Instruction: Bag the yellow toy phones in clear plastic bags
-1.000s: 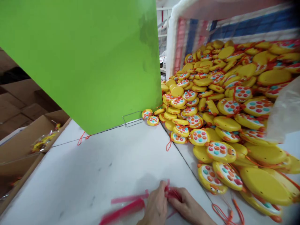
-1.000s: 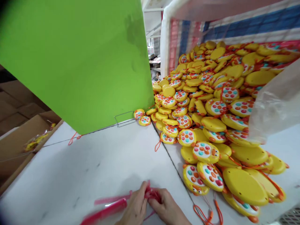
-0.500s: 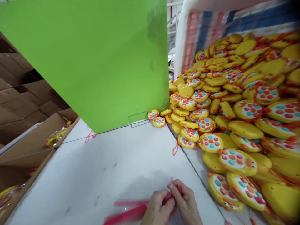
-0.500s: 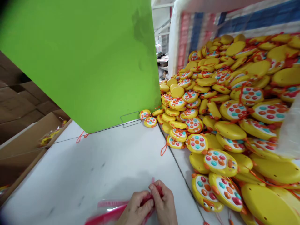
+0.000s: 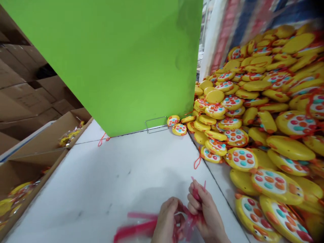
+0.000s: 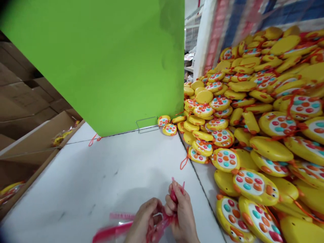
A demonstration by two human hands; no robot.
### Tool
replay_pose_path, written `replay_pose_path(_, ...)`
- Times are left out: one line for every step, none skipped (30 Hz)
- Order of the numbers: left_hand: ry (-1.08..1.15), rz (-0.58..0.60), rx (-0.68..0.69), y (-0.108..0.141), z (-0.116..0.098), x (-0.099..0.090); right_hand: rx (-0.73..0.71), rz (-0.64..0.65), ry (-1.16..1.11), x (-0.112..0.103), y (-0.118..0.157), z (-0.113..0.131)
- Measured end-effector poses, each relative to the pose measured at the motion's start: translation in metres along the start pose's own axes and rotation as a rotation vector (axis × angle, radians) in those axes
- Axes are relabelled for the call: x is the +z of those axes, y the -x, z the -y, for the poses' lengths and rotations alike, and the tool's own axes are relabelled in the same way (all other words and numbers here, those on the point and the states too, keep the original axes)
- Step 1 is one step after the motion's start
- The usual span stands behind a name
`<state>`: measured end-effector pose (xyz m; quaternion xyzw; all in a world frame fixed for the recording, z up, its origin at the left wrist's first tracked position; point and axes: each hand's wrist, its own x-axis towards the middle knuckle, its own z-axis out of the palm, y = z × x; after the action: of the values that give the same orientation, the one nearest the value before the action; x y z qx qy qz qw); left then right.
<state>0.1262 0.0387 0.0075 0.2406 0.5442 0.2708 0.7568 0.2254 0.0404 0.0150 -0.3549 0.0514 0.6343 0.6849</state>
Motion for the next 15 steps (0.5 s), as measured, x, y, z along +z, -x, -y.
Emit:
replay_pose_path(0.104,-0.020,-0.021,0.000,-0.002,0.001,0.020,0.006,-0.015,0.004,0.000,-0.002)
replay_pose_path(0.188,-0.037,-0.049,-0.001,-0.004,0.001,0.024,0.012,-0.009,0.008,0.001,-0.005)
replay_pose_path(0.243,-0.053,-0.081,-0.002,-0.006,0.001,0.014,0.017,0.026,0.011,0.001,-0.008)
replay_pose_path(0.266,-0.068,-0.103,-0.002,-0.008,-0.001,-0.005,0.019,0.085,0.013,0.001,-0.010)
replay_pose_path(0.287,-0.085,-0.112,-0.003,-0.010,-0.004,-0.032,0.021,0.160,0.014,0.002,-0.012)
replay_pose_path(0.317,-0.101,-0.111,-0.003,-0.012,-0.007,-0.061,0.025,0.245,0.012,0.003,-0.015)
replay_pose_path(0.348,-0.114,-0.099,-0.003,-0.015,-0.010,-0.083,0.030,0.337,0.010,0.004,-0.018)
replay_pose_path(0.376,-0.125,-0.075,-0.004,-0.018,-0.014,-0.097,0.029,0.430,0.005,0.005,-0.021)
replay_pose_path(0.400,-0.137,-0.039,-0.004,-0.021,-0.016,-0.112,0.016,0.520,0.000,0.007,-0.026)
replay_pose_path(0.421,-0.150,0.003,-0.004,-0.024,-0.018,-0.136,-0.012,0.607,-0.007,0.010,-0.032)
replay_pose_path(0.437,-0.165,0.047,-0.005,-0.027,-0.019,-0.165,-0.055,0.694,-0.013,0.012,-0.039)
replay_pose_path(0.450,-0.180,0.093,-0.006,-0.029,-0.019,-0.198,-0.107,0.771,-0.020,0.015,-0.047)
replay_pose_path(0.459,-0.195,0.136,-0.008,-0.032,-0.018,-0.234,-0.161,0.829,-0.025,0.017,-0.055)
replay_pose_path(0.465,-0.208,0.172,-0.009,-0.034,-0.017,-0.264,-0.194,0.870,-0.030,0.018,-0.063)
replay_pose_path(0.469,-0.222,0.200,-0.011,-0.035,-0.016,-0.275,-0.186,0.900,-0.032,0.019,-0.069)
